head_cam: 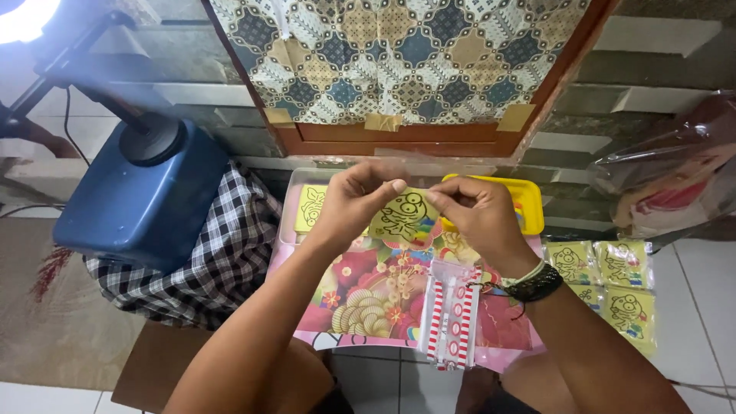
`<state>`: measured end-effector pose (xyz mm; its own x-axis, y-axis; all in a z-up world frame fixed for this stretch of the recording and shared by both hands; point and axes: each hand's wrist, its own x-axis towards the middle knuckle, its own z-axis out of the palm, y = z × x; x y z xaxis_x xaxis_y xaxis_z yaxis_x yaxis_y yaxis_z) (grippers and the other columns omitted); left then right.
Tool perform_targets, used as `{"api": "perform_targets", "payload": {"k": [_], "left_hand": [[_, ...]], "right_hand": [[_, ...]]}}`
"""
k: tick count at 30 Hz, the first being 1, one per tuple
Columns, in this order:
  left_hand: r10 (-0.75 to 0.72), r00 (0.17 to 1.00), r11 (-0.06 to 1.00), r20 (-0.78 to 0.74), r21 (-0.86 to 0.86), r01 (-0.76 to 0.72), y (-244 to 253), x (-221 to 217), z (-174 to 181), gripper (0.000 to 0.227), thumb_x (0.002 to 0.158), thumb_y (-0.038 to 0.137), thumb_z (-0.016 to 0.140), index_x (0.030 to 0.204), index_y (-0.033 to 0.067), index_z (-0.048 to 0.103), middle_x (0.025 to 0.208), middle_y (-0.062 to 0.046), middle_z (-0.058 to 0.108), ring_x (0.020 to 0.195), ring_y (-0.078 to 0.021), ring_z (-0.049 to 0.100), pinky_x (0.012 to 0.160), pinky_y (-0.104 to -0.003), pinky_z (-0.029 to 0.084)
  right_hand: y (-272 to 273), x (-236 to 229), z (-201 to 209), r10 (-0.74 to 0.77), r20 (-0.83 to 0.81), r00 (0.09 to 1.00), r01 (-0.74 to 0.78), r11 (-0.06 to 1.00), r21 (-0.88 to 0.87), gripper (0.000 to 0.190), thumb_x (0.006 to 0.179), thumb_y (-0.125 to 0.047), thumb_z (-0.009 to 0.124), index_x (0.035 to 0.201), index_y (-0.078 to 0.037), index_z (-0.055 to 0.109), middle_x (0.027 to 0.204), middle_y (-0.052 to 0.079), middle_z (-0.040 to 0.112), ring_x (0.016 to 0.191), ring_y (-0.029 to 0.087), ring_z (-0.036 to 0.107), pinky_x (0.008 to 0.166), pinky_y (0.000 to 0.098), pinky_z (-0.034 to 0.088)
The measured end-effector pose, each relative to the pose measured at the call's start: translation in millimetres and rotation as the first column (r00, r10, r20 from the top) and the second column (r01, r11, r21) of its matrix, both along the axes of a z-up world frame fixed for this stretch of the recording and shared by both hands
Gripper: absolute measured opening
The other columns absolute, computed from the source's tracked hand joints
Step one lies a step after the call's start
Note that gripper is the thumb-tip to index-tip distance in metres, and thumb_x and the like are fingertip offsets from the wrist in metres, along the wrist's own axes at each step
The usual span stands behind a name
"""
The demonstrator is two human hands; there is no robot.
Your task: The person is manually packaging individual stickers into small plastic bags and placing them in a pile.
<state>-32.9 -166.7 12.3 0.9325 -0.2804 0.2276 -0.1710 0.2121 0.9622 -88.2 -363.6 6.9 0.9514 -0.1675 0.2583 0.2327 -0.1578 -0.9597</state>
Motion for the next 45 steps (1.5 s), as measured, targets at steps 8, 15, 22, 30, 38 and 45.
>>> {"api": "perform_targets", "payload": {"k": [8, 15, 22, 30, 38, 45], "left_hand": [[0.042, 0.999, 0.999, -0.026, -0.004, -0.042, -2, 7, -12, 0.012, 0.094, 0.013, 0.075, 0.100, 0.0030, 0.076, 0.068, -0.002, 0.065, 0.065, -0.0056, 0.057, 0.058, -0.022, 0.049], [-0.024, 0.995, 0.997, -0.097, -0.074, 0.017, 1, 3, -5, 0.013, 0.093, 0.012, 0.073, 0.097, 0.0006, 0.073, 0.075, -0.007, 0.072, 0.066, -0.0110, 0.069, 0.059, -0.025, 0.059], [-0.042, 0.996, 0.994, -0.084, -0.104, 0.034, -1, 5, -14, 0.013, 0.093, 0.011, 0.075, 0.099, -0.0006, 0.074, 0.078, -0.009, 0.073, 0.067, -0.0125, 0.070, 0.059, -0.028, 0.061], [-0.016, 0.996, 0.997, -0.088, -0.078, 0.009, -2, 14, -30, 0.014, 0.093, 0.012, 0.075, 0.102, 0.0007, 0.075, 0.077, -0.009, 0.074, 0.065, -0.0126, 0.070, 0.056, -0.028, 0.061], [-0.058, 0.997, 0.993, 0.053, -0.103, 0.064, 0, -1, -10, 0.050, 0.103, 0.005, 0.058, 0.151, 0.0106, 0.043, 0.099, -0.009, 0.073, 0.078, -0.0056, 0.060, 0.069, -0.019, 0.051], [-0.166, 0.921, 0.982, 0.352, -0.023, 0.186, 1, 4, -11, 0.051, 0.101, -0.006, 0.059, 0.147, 0.0154, 0.049, 0.124, -0.010, 0.068, 0.118, -0.0202, 0.064, 0.091, -0.029, 0.052]], "right_hand": [[-5, 1, 6, 0.087, -0.098, 0.991, -0.069, 0.983, 0.169, 0.012, 0.099, -0.011, 0.070, 0.099, -0.001, 0.077, 0.084, 0.006, 0.070, 0.078, 0.009, 0.066, 0.077, 0.0262, 0.060], [-4, 3, 5, 0.161, -0.097, 0.982, -0.139, 0.969, 0.205, 0.009, 0.096, -0.004, 0.072, 0.098, 0.004, 0.076, 0.083, 0.011, 0.069, 0.078, 0.012, 0.067, 0.078, 0.0309, 0.062], [0, 3, 2, 0.125, -0.091, 0.988, -0.097, 0.961, 0.261, 0.008, 0.096, -0.006, 0.073, 0.095, 0.002, 0.074, 0.079, 0.009, 0.066, 0.073, 0.010, 0.066, 0.074, 0.0256, 0.061], [-3, 3, -4, 0.054, -0.068, 0.996, -0.035, 0.965, 0.260, 0.009, 0.098, -0.012, 0.073, 0.099, -0.003, 0.075, 0.083, 0.009, 0.068, 0.080, 0.011, 0.067, 0.079, 0.0274, 0.059], [2, 1, 1, -0.041, -0.024, 0.999, 0.045, 0.978, 0.206, 0.008, 0.098, -0.010, 0.074, 0.095, -0.002, 0.073, 0.077, 0.005, 0.064, 0.075, 0.007, 0.063, 0.073, 0.0238, 0.057], [-5, 7, -5, -0.078, 0.005, 0.997, 0.074, 0.963, 0.258, 0.008, 0.098, -0.010, 0.074, 0.095, -0.002, 0.073, 0.078, 0.004, 0.064, 0.074, 0.008, 0.064, 0.071, 0.0237, 0.059]]}}
